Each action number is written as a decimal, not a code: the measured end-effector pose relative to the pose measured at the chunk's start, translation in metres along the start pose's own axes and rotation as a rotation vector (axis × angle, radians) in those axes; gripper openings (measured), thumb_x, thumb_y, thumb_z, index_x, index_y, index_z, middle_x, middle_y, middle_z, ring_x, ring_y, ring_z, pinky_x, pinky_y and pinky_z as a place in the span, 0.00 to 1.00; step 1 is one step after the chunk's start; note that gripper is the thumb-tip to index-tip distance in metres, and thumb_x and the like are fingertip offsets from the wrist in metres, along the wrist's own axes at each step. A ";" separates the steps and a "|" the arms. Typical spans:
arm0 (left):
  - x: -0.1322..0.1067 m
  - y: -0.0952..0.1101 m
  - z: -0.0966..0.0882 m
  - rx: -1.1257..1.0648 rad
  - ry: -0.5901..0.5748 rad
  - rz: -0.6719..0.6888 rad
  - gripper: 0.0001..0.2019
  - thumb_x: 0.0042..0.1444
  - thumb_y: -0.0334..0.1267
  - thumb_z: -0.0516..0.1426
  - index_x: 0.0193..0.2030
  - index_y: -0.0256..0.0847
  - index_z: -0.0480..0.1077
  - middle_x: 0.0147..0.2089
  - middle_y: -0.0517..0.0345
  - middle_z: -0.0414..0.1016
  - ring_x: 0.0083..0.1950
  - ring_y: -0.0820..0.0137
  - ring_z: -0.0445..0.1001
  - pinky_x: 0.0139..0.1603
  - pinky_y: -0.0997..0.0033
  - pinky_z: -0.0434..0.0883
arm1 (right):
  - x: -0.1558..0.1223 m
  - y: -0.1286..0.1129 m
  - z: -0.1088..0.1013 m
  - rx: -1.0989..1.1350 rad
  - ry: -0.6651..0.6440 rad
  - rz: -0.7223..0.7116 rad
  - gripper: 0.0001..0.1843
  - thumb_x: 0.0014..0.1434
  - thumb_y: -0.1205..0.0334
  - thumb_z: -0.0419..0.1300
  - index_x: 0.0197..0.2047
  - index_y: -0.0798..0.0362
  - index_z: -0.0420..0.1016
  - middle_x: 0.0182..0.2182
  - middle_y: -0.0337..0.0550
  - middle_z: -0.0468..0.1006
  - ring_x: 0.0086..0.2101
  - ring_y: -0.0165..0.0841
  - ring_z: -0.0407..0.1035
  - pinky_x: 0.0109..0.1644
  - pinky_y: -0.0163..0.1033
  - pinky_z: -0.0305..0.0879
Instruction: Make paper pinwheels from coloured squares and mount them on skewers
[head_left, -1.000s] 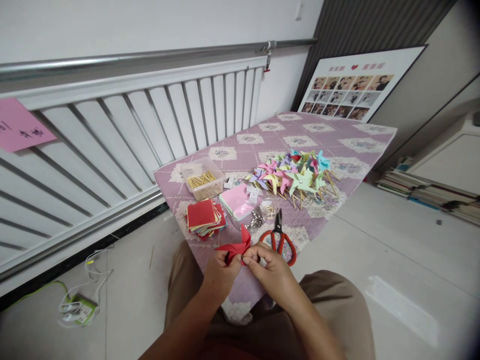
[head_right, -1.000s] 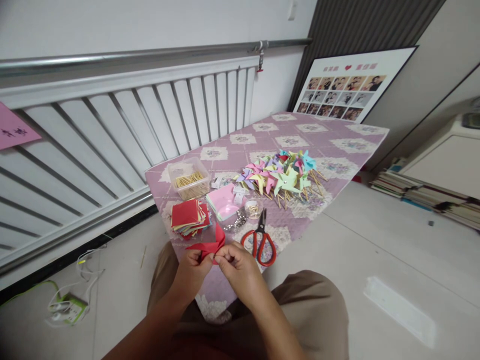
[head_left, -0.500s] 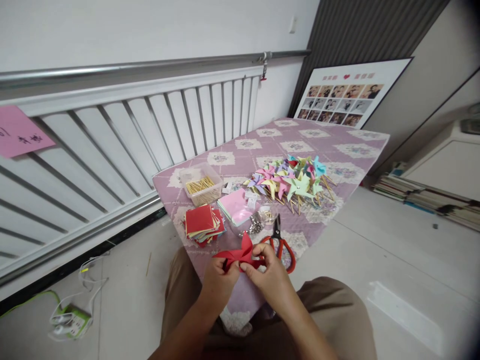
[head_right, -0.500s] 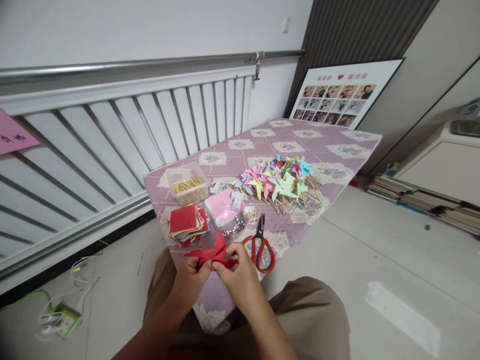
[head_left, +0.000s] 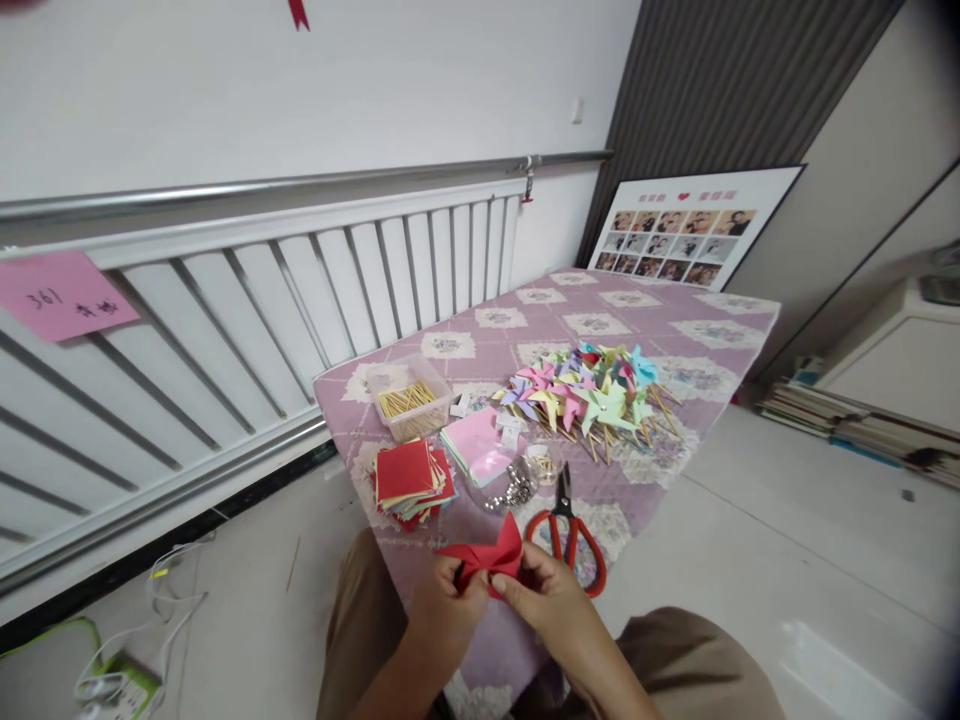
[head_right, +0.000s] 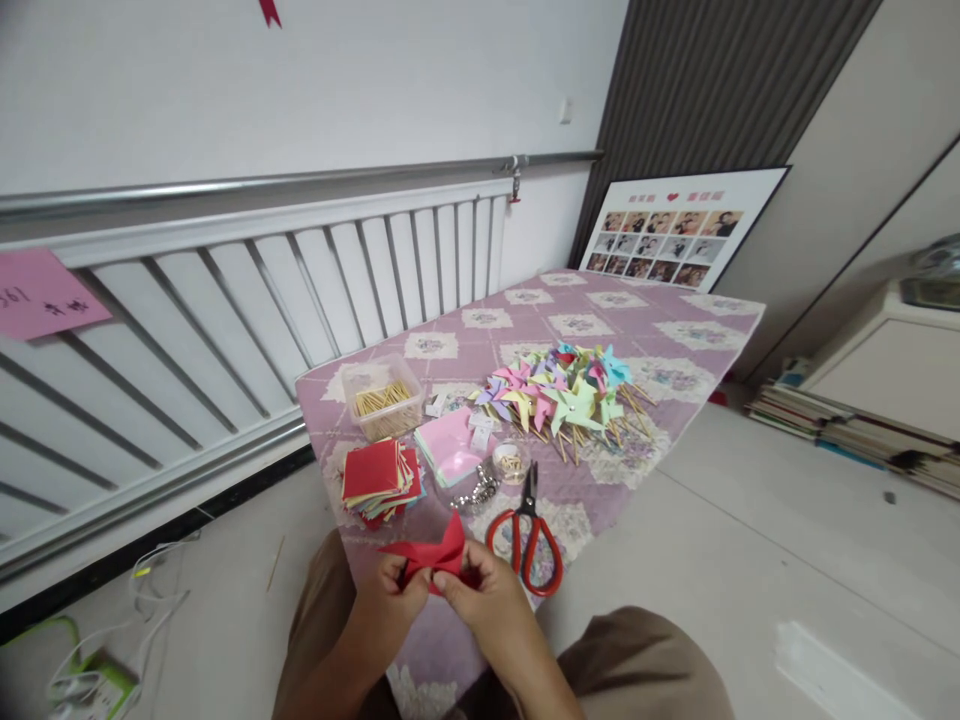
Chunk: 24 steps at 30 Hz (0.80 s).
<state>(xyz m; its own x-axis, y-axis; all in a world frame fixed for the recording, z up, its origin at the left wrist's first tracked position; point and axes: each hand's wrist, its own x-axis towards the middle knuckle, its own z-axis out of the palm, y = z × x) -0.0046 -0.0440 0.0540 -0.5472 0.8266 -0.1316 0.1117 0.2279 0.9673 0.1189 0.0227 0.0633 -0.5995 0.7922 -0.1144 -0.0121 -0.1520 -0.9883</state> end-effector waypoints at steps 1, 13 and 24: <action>0.001 -0.001 0.001 0.005 0.004 -0.002 0.05 0.45 0.31 0.57 0.27 0.40 0.75 0.26 0.57 0.77 0.31 0.67 0.73 0.35 0.70 0.68 | 0.001 0.004 -0.001 0.022 0.004 0.003 0.16 0.48 0.49 0.68 0.32 0.53 0.76 0.27 0.39 0.77 0.29 0.33 0.69 0.36 0.37 0.65; 0.008 -0.011 0.000 -0.060 -0.072 0.030 0.07 0.45 0.28 0.56 0.32 0.39 0.72 0.30 0.57 0.76 0.34 0.67 0.74 0.38 0.71 0.69 | 0.010 0.017 -0.005 0.124 -0.033 0.048 0.19 0.43 0.45 0.71 0.31 0.53 0.81 0.25 0.39 0.78 0.26 0.31 0.67 0.33 0.35 0.63; 0.006 -0.008 -0.004 0.024 -0.089 0.111 0.05 0.42 0.28 0.56 0.27 0.42 0.68 0.25 0.60 0.70 0.29 0.69 0.69 0.32 0.71 0.65 | 0.007 0.020 -0.005 0.131 -0.001 0.068 0.21 0.40 0.43 0.72 0.28 0.53 0.80 0.22 0.39 0.76 0.24 0.30 0.66 0.30 0.35 0.63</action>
<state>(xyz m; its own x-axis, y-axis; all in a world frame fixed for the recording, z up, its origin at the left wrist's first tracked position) -0.0119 -0.0430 0.0468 -0.4544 0.8897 -0.0443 0.1877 0.1443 0.9716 0.1180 0.0284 0.0425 -0.6035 0.7767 -0.1804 -0.0759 -0.2812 -0.9566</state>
